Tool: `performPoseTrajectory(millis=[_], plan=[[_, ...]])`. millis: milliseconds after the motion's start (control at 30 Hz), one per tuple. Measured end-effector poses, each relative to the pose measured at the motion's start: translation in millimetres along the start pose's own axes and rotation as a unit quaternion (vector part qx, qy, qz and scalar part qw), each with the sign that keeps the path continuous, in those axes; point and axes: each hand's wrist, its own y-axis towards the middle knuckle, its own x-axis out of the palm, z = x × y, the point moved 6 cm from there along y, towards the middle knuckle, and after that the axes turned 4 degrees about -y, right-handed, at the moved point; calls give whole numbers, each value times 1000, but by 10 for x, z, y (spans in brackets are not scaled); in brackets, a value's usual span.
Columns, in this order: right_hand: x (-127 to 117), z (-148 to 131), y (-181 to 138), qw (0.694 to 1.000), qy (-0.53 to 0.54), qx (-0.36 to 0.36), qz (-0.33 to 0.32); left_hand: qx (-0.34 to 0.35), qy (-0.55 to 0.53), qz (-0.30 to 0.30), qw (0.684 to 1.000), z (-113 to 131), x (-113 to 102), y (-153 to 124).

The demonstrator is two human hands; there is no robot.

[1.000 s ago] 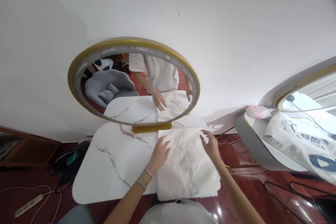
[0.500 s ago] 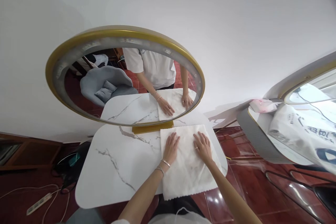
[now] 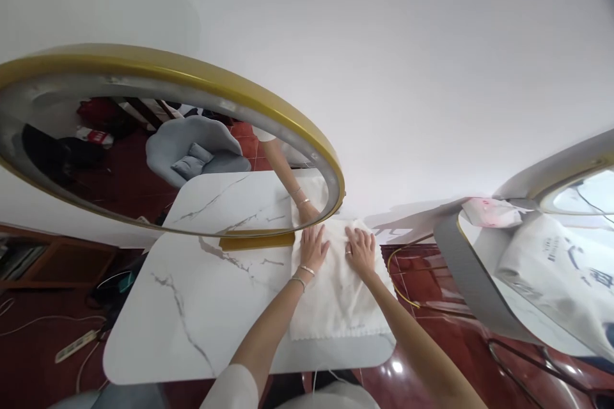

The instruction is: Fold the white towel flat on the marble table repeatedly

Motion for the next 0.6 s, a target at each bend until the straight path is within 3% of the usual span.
performPoseTrajectory(millis=[133,267,433,600], plan=[[134,-10,308,999,17,-34,-7,-42,9,1,999,-66,76,319],[202,0,488,999,12,-47,-18,-39,11,-2,999,-116,94,447],[166,13,487,999,2,-36,-23,-31,11,-1,999,-109,60,409],[60,4,242,999,-1,-41,-22,-10,7,1,1000,-18,5,168]])
